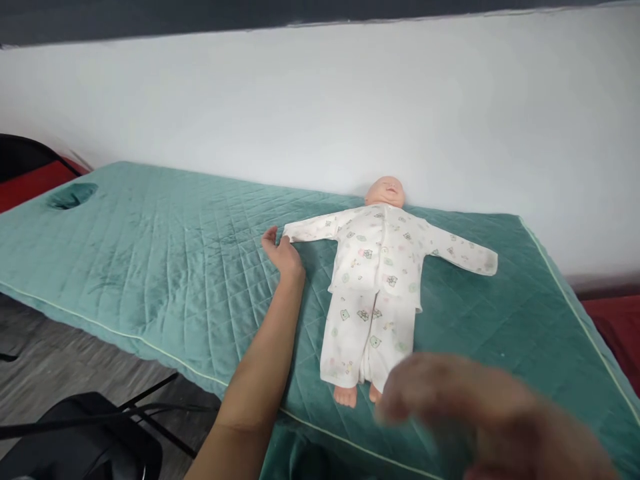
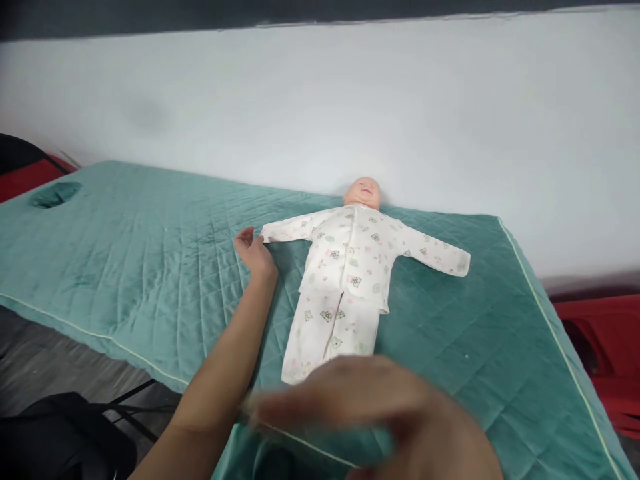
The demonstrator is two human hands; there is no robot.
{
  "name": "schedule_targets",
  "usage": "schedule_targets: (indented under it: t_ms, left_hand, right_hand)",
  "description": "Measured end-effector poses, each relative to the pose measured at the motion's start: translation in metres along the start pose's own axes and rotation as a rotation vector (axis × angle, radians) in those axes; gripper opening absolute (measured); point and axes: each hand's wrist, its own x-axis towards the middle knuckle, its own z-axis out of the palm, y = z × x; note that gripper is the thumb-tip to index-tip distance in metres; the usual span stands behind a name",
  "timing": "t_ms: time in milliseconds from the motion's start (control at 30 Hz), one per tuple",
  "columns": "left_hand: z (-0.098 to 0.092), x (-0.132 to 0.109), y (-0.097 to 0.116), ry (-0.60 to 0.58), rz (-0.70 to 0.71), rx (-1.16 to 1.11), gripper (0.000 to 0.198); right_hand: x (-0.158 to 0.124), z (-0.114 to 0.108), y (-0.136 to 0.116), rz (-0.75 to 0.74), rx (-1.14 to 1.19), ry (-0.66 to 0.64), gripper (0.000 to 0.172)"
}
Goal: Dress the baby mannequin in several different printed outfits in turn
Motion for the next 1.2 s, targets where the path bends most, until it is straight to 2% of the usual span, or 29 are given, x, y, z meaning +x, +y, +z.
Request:
schedule_targets:
  t_ms: [67,100,133,200,300,400,567,700,800,967,1100,1200]
  left_hand:
    - [0.0,0.0,-0.001,0.0,0.008,0.013,0.034]
    - [0.0,0.0,-0.001,-0.001,0.012,0.019,0.034]
    - [0.0,0.0,-0.001,-0.002,0.015,0.025,0.034]
    - [0.0,0.0,-0.001,-0.003,0.021,0.037,0.034]
    - [0.0,-0.003,0.002,-0.009,0.044,0.078,0.035]
    - [-0.003,-0.011,0.007,-0.046,0.16,0.139,0.036]
    - [-0.01,-0.031,0.023,-0.208,0.552,0.236,0.028]
    - [-0.01,-0.045,0.03,-0.449,0.744,0.317,0.028]
    - [-0.007,-0.049,0.03,-0.656,0.884,0.341,0.033]
    - [-0.005,-0.051,0.026,-0.866,0.98,0.357,0.037]
    - [-0.009,-0.059,0.029,-0.904,0.983,0.448,0.04]
    - [-0.019,-0.069,0.034,-0.938,0.973,0.563,0.044]
  right_hand:
    - [0.01,-0.011,0.018,-0.033,0.052,0.039,0.055]
    - [0.015,-0.018,0.03,-0.051,0.078,0.107,0.057]
    - [0.019,-0.025,0.043,-0.071,0.101,0.184,0.056]
    - [0.025,-0.039,0.068,-0.017,0.101,0.367,0.051]
    - [0.028,-0.049,0.1,0.019,0.027,0.62,0.044]
    - [0.027,-0.051,0.121,-0.004,-0.091,0.739,0.042]
    - [0.023,-0.047,0.141,0.077,-0.375,0.658,0.051]
    - [0.025,-0.042,0.145,0.122,-0.606,0.5,0.054]
    - [0.026,-0.039,0.145,0.163,-0.656,0.404,0.051]
    - [0.026,-0.038,0.146,0.207,-0.595,0.397,0.047]
    - [0.024,-0.04,0.151,0.201,-0.567,0.389,0.05]
    - [0.023,-0.039,0.155,0.2,-0.578,0.381,0.053]
